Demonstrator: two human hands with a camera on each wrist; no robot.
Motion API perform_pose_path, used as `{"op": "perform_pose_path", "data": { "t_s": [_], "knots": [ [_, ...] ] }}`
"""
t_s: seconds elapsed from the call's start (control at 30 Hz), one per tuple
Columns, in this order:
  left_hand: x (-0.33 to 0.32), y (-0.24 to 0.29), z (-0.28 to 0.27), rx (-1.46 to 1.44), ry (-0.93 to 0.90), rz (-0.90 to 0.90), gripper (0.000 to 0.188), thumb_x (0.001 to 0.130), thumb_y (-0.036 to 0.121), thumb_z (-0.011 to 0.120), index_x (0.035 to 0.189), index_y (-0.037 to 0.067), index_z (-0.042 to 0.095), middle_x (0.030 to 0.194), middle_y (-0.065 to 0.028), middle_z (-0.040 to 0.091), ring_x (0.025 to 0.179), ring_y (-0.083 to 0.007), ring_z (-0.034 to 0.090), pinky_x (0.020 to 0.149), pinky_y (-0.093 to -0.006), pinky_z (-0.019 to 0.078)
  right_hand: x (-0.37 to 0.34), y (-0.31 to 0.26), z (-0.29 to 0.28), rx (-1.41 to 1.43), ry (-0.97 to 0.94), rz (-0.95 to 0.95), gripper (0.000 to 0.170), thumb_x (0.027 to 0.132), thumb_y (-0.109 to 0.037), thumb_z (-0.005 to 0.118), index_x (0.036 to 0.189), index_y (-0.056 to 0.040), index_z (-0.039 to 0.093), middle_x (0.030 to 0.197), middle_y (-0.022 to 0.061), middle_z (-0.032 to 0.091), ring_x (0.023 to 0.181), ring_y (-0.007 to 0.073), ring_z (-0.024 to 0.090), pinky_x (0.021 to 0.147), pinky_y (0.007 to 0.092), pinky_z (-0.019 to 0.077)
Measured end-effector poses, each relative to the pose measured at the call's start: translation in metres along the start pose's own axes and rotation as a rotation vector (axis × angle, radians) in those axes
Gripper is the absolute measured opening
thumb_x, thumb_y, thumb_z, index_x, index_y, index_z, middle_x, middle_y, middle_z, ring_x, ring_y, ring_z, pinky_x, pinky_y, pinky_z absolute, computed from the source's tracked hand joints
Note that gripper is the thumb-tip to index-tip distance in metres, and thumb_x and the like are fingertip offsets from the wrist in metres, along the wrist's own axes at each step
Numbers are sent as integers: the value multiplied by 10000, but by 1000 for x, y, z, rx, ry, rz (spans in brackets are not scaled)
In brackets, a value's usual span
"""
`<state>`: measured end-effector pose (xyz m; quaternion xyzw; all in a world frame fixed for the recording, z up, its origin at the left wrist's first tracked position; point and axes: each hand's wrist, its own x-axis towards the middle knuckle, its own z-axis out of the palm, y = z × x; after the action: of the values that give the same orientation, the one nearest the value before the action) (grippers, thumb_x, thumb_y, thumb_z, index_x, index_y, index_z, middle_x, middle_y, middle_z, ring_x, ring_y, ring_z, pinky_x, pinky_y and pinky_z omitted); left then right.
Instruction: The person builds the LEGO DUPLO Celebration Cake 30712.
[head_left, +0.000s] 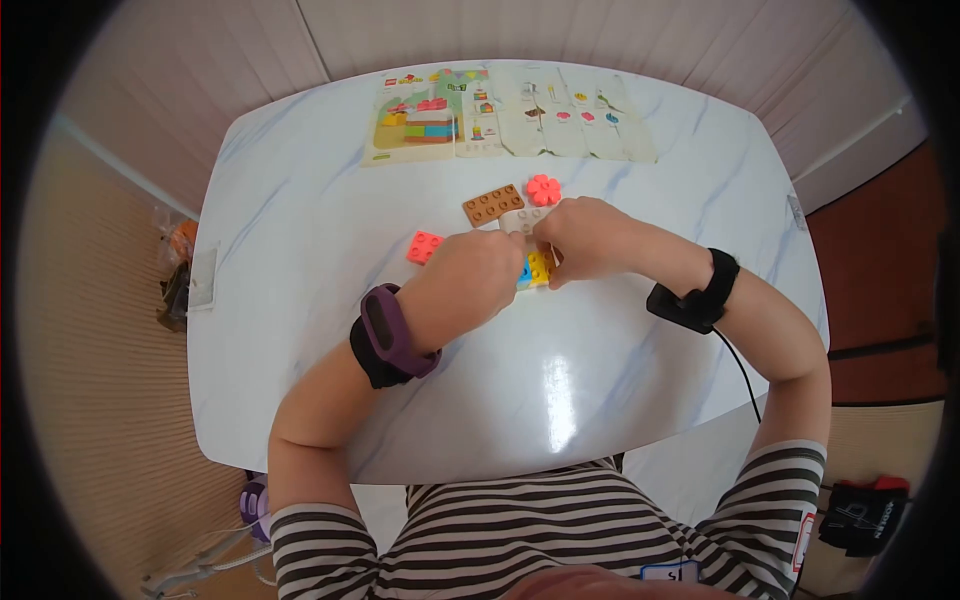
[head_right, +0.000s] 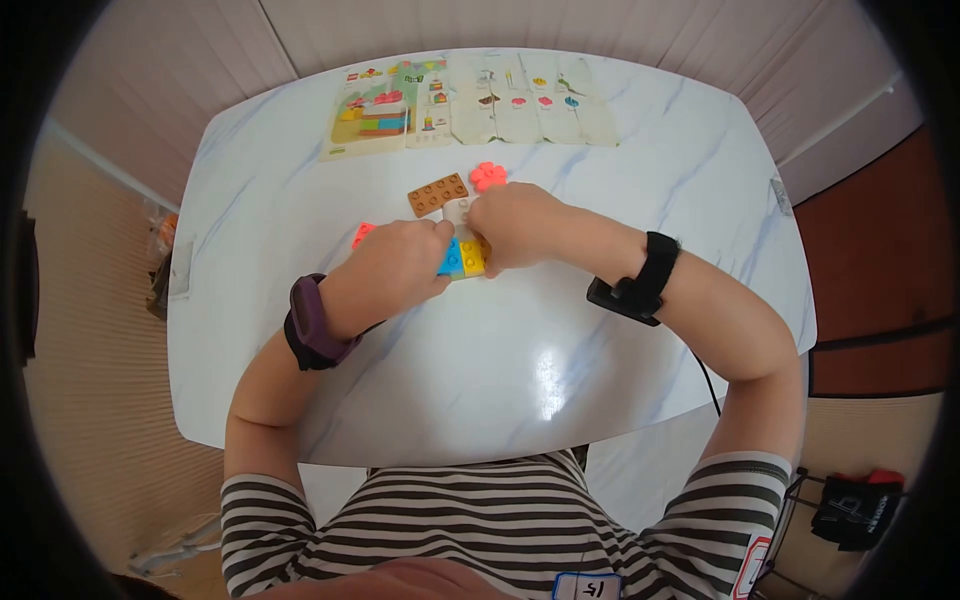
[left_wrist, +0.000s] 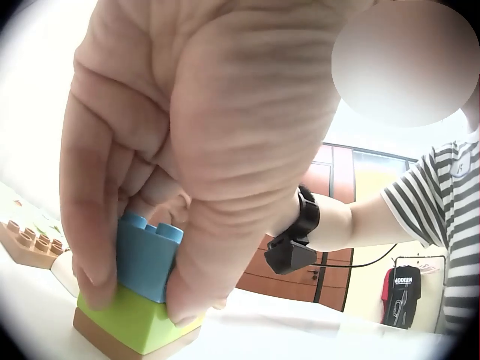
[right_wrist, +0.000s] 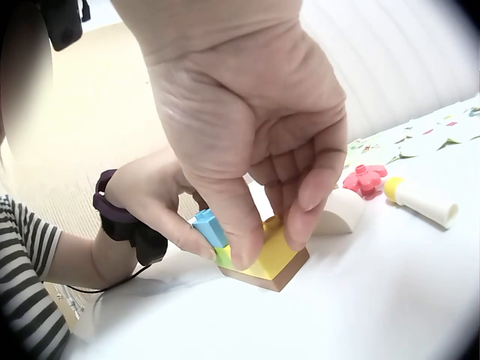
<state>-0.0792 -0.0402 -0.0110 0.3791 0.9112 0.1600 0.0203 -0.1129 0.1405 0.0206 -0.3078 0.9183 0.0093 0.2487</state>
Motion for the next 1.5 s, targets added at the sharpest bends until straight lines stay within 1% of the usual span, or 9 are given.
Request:
{"op": "perform_pose_path", "data": {
  "t_s": [0.17,0.27,0.47,0.63,1.07,1.17,1.27,1.37,1.5],
  "knots": [
    [-5,3,-9,152,-53,11,300,692,153,721,887,6,547,714,-127,616,668,-289,631,608,-383,505,-7,-9,4,5,57,32,277,684,-230,765,872,-64,649,742,72,663,740,258,637,670,359,491],
    [-8,-1,-13,176,-16,37,283,699,153,717,886,13,560,703,-117,623,656,-278,637,594,-378,507,-6,-15,7,-30,117,1,277,692,-245,761,878,-72,648,740,67,664,731,249,639,660,358,492],
    [-11,-9,-8,211,-26,41,215,706,130,692,859,25,583,694,-113,635,667,-268,648,596,-370,514,2,-26,3,-85,60,-21,310,691,-270,763,909,-77,655,730,61,663,720,244,638,653,354,489],
    [-13,-6,-8,226,-68,15,163,732,106,650,860,27,586,700,-114,640,671,-270,651,599,-370,515,-5,-25,-13,-33,121,-22,321,718,-266,748,960,-71,666,725,60,661,710,239,632,650,350,483],
    [-19,-12,-22,150,-111,5,282,678,170,738,848,9,581,762,-134,633,725,-297,636,648,-383,503,-2,7,-21,-105,351,82,224,779,-237,696,941,-83,687,742,74,678,687,232,638,616,339,488],
    [-22,-15,-44,133,-190,-19,302,673,183,747,845,0,579,756,-142,623,734,-305,628,652,-386,501,0,18,-20,-133,355,123,220,781,-231,693,943,-83,687,761,83,683,701,233,642,616,342,494],
    [-29,-19,-56,126,-117,-39,311,667,188,751,842,-3,579,762,-154,616,763,-307,622,669,-389,499,0,27,-18,-141,360,151,221,779,-222,691,950,-82,685,768,82,683,718,232,644,636,341,499],
    [-29,-19,-56,139,-112,-64,319,662,194,757,842,1,579,768,-161,612,784,-312,615,688,-390,495,5,42,-16,-195,330,199,253,783,-281,685,947,-88,686,789,112,671,761,279,649,666,373,512],
    [-29,-20,-52,139,-89,-40,320,660,199,749,848,-1,584,773,-165,612,793,-318,605,696,-395,487,11,60,-15,-172,351,231,232,764,-229,701,941,-80,678,827,115,672,778,278,647,675,374,510]
  ]
}}
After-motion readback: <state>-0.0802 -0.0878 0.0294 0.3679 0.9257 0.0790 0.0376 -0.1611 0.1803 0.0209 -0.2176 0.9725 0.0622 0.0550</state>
